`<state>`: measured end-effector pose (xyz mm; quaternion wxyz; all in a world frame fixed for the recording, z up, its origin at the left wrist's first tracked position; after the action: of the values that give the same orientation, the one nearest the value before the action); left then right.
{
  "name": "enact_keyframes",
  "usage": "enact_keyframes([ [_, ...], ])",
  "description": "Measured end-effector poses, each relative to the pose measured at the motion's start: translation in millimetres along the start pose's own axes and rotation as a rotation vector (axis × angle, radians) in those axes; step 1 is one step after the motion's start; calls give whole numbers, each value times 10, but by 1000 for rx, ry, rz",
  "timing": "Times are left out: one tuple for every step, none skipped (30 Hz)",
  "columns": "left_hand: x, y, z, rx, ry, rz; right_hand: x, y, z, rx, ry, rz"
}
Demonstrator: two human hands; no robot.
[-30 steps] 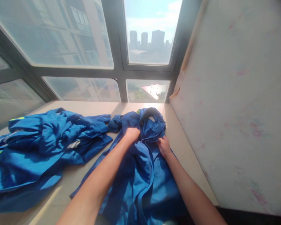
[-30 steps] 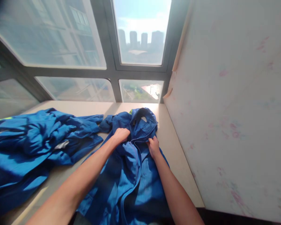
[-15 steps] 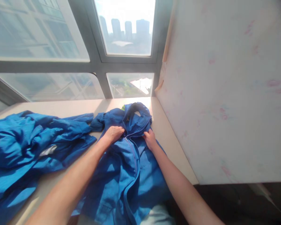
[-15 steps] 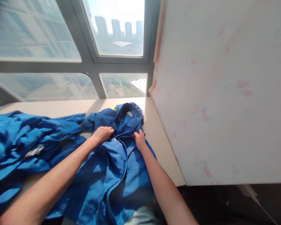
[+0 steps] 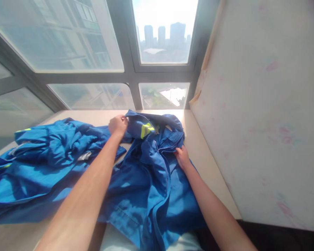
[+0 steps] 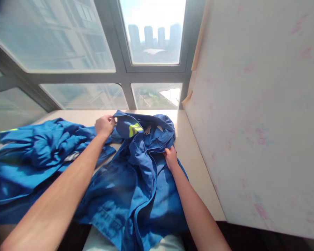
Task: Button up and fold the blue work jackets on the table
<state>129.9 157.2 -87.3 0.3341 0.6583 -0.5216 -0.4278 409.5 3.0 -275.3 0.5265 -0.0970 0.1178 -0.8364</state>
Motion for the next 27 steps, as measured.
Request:
enact_keyframes([
  [67,-51,60,-16,24,18,4,-9,9,7,3,-5],
  [157,-113,112,-28,45,43,7,-18,20,17,7,-7],
  [269,-180,151,-38,60,71,10,-27,36,40,11,-7],
  [399,-240,175,-43,64,89,12,-29,57,76,14,-6],
  [544,-288,184,-40,61,88,15,-24,85,119,13,-3],
  [703,-319,178,-27,54,67,21,-9,123,160,7,5],
  [871,-333,159,0,41,30,32,16,172,189,-7,18],
  [1043,-336,128,40,19,-7,49,49,233,232,-21,38],
  [1213,-334,90,87,-7,-25,73,84,308,308,-26,58],
  [1375,-337,43,134,-46,-3,104,117,397,424,-15,70],
  [1520,-349,-7,170,-88,51,141,137,494,581,13,73],
  [1645,-373,-55,192,-126,120,183,134,594,751,60,72],
  [1747,-411,-100,200,-158,197,228,100,689,901,124,79],
  [1823,-459,-134,193,-175,265,273,34,767,1004,196,107],
  [1875,-516,-156,175,-177,317,316,-60,822,1052,260,158],
  [1907,-578,-165,151,-170,354,353,-174,850,1079,308,225],
  [1922,-639,-161,125,-157,380,382,-293,853,1108,334,290],
  [1928,-696,-148,108,-143,399,401,-407,835,1154,336,339],
  [1930,-744,-127,102,-132,411,410,-508,801,1217,315,372],
  [1932,-780,-100,109,-125,417,413,-591,759,1285,283,399],
  [1937,-805,-70,130,-121,421,413,-658,715,1340,255,430],
  [1947,-819,-39,159,-118,421,415,-709,675,1374,239,472],
  [1961,-826,-9,190,-115,415,420,-746,644,1389,238,518],
  [1977,-829,17,221,-112,403,429,-770,623,1393,248,555],
  [1995,-832,36,247,-112,393,440,-783,613,1393,262,574],
  [2012,-839,48,269,-115,387,450,-790,612,1396,274,579],
  [2027,-849,53,288,-120,386,460,-793,617,1406,282,574],
])
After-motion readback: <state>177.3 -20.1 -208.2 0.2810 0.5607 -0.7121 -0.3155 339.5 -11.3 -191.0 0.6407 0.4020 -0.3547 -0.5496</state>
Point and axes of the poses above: each hand's wrist, its own x-axis away from the middle knuckle, its own y-axis out of the back of the hand, z = x × y, the point moved 2 cm from there along -x, towards the middle knuckle, and after that the axes turned 3 degrees about y, right-handed, at the moved point
